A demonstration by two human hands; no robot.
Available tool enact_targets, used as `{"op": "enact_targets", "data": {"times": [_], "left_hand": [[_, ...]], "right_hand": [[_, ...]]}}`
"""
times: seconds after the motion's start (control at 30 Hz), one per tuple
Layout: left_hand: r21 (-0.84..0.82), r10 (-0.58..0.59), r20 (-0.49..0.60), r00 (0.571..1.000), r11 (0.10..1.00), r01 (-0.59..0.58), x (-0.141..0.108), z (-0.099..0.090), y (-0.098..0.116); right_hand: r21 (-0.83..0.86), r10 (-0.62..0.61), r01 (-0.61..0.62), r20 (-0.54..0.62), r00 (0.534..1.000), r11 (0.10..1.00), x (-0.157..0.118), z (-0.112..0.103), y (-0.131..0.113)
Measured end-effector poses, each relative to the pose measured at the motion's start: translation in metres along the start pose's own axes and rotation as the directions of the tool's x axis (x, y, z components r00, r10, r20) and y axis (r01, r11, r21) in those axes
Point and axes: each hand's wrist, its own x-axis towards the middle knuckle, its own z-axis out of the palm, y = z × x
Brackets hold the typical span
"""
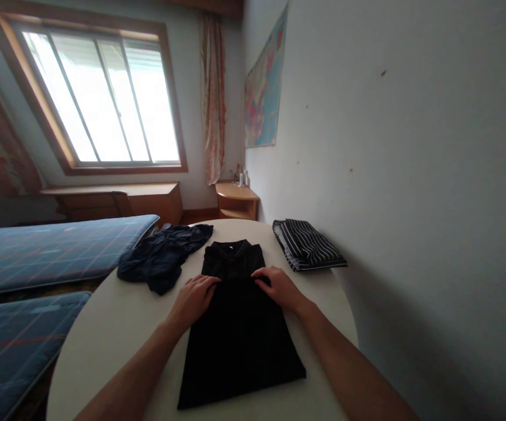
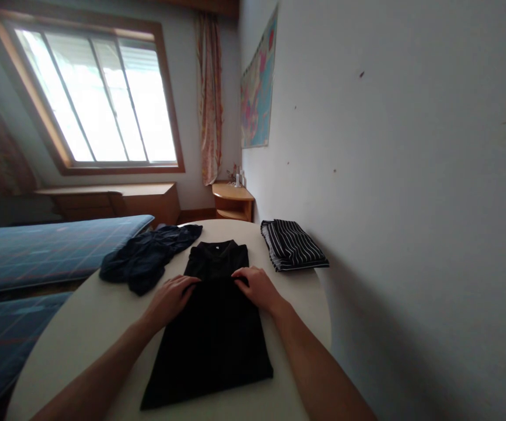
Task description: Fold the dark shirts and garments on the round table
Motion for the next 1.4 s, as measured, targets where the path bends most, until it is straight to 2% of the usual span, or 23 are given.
{"op": "enact_targets", "data": {"times": [0.17,0.3,0.47,0.53,0.67,0.73,0.93,1.07,1.2,1.3,1.4], "left_hand": [[-0.041,-0.05,0.09,0.995,0.998,0.054,0.0,0.002,0.001],[-0.042,-0.084,0.152,0.985,0.995,0.091,-0.005,-0.009,0.009],[-0.039,-0.069,0.213,0.975,0.996,0.079,-0.01,-0.021,0.019],[-0.027,-0.093,0.167,0.982,0.995,0.099,-0.01,-0.023,0.02],[-0.045,-0.163,-0.047,0.985,0.986,0.161,-0.004,-0.02,0.013],[-0.062,-0.166,-0.086,0.982,0.985,0.161,-0.001,-0.014,0.005],[-0.098,-0.146,0.066,0.987,0.983,0.152,0.001,0.003,-0.011],[-0.095,-0.119,0.171,0.978,0.986,0.137,-0.004,-0.005,-0.008],[-0.08,-0.083,0.301,0.95,0.991,0.112,-0.011,-0.015,-0.001],[-0.059,-0.095,0.309,0.946,0.991,0.119,-0.012,-0.02,0.005],[-0.066,-0.122,0.209,0.97,0.988,0.138,-0.007,-0.023,0.008]], "right_hand": [[0.035,0.082,-0.085,0.098,0.992,0.996,-0.004,0.002,0.004],[0.042,0.066,-0.075,0.197,0.978,0.996,-0.007,-0.007,-0.004],[0.084,0.015,-0.044,0.312,0.95,0.995,-0.011,-0.015,-0.012],[0.119,-0.02,-0.013,0.27,0.963,0.993,-0.01,-0.015,-0.014],[0.1,0.009,-0.009,0.003,1.0,0.995,-0.004,-0.01,-0.013],[0.06,0.044,-0.039,-0.073,0.996,0.997,0.0,-0.006,-0.01],[0.108,0.111,-0.122,0.105,0.988,0.987,0.001,0.003,0.006],[0.108,0.13,-0.148,0.158,0.979,0.983,-0.003,-0.003,0.009],[0.139,0.098,-0.151,0.329,0.939,0.979,-0.008,-0.015,0.004],[0.135,0.083,-0.14,0.36,0.929,0.981,-0.01,-0.021,-0.002],[0.106,0.065,-0.098,0.276,0.959,0.99,-0.009,-0.021,-0.005]]}}
